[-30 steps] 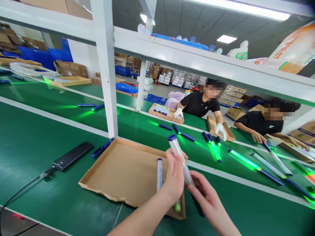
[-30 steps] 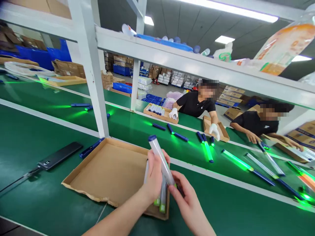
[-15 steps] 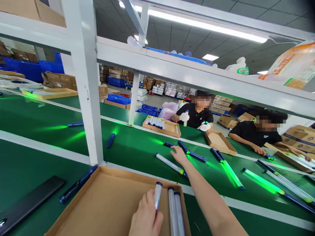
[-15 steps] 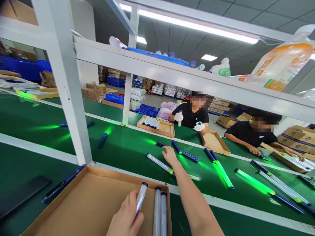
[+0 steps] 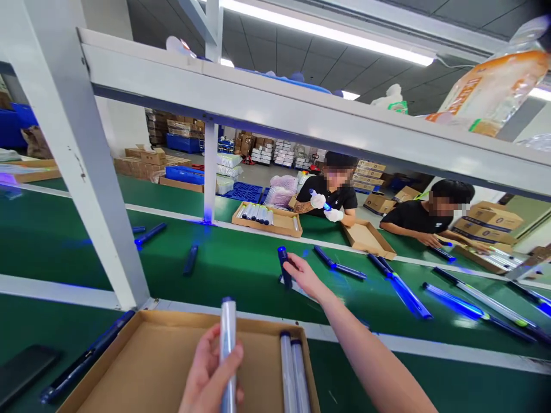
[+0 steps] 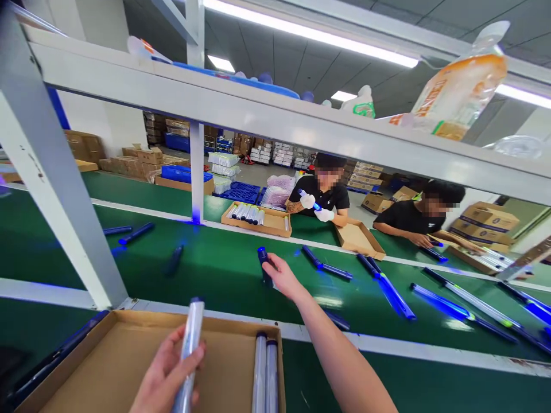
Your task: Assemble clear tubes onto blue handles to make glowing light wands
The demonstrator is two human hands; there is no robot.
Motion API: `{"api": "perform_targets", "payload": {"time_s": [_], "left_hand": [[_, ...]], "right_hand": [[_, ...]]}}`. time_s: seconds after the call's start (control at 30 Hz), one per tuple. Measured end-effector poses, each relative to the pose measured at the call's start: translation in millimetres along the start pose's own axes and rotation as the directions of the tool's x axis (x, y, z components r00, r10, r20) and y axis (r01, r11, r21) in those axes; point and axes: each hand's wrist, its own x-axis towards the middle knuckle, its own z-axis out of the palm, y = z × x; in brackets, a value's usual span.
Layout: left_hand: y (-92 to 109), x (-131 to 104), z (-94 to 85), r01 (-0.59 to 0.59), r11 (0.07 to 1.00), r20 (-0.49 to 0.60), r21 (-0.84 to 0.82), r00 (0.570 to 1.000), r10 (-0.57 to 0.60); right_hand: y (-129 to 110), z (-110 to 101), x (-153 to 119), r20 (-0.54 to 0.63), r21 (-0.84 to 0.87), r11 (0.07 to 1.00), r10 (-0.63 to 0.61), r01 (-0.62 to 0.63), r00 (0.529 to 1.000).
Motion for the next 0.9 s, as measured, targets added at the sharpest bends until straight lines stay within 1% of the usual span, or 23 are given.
{"api": "perform_targets", "payload": {"time_s": [0.03,0.1,0.17,0.2,0.27,0.3,0.37,0.4,0.43,0.53,0.6,0.7,0.77,0.8,0.9], "left_hand": [[14.2,-4.4,1.3,-0.005,0.996,0.004,-0.09,1.0,0.006],[40.6,-11.9,5.4,-0.027,0.963,0.03,-0.267,0.999,0.036],[61.4,-18.2,12.3,-0.02,0.908,0.042,-0.418,0.998,0.041],[69.2,-21.2,16.6,0.001,0.879,0.033,-0.477,0.999,0.016],[79.3,-27.8,25.6,0.055,0.827,0.038,-0.559,0.998,-0.04],[81.6,-31.4,29.8,0.07,0.807,0.042,-0.586,0.998,-0.056],[81.3,-38.8,36.1,0.064,0.78,0.043,-0.623,0.998,-0.048],[79.1,-42.5,38.1,0.052,0.772,0.039,-0.633,0.999,-0.035],[75.9,-46.0,39.1,0.044,0.769,0.042,-0.638,0.999,-0.022],[63.2,-54.6,37.7,0.031,0.771,0.068,-0.636,0.998,0.017],[56.2,-59.0,34.8,0.011,0.766,0.1,-0.643,0.993,0.07],[52.1,-65.3,31.7,-0.052,0.748,0.098,-0.661,0.983,0.155],[52.8,-69.6,31.2,-0.079,0.748,0.084,-0.659,0.98,0.178],[53.5,-71.5,31.1,-0.075,0.747,0.096,-0.66,0.978,0.183],[55.2,-74.6,29.9,-0.033,0.736,0.162,-0.677,0.968,0.193]], "right_hand": [[-8.5,7.3,-32.0,0.044,0.11,0.994,-0.013,0.008,0.999],[-25.9,22.2,-100.4,0.125,0.318,0.948,-0.019,-0.022,0.992],[-42.1,34.3,-165.0,0.197,0.474,0.875,0.004,-0.099,0.98],[-49.0,39.1,-193.1,0.227,0.527,0.838,0.021,-0.141,0.974],[-58.3,47.5,-239.2,0.269,0.612,0.759,0.067,-0.224,0.961],[-60.6,51.7,-257.7,0.279,0.646,0.718,0.094,-0.259,0.956],[-60.7,61.3,-287.6,0.267,0.69,0.659,0.152,-0.299,0.952],[-59.3,66.6,-299.9,0.253,0.692,0.654,0.176,-0.306,0.951],[-57.3,72.2,-310.6,0.246,0.676,0.669,0.19,-0.309,0.951],[-51.4,87.7,-334.1,0.256,0.547,0.775,0.207,-0.318,0.944],[-49.0,94.4,-343.1,0.252,0.429,0.842,0.235,-0.326,0.939],[-48.1,97.0,-349.5,0.232,0.24,0.921,0.252,-0.307,0.94],[-49.0,95.9,-351.4,0.24,0.159,0.944,0.249,-0.291,0.939],[-49.7,95.3,-352.0,0.24,0.15,0.945,0.252,-0.292,0.938],[-52.0,95.1,-352.9,0.248,0.198,0.925,0.273,-0.324,0.93]]}}
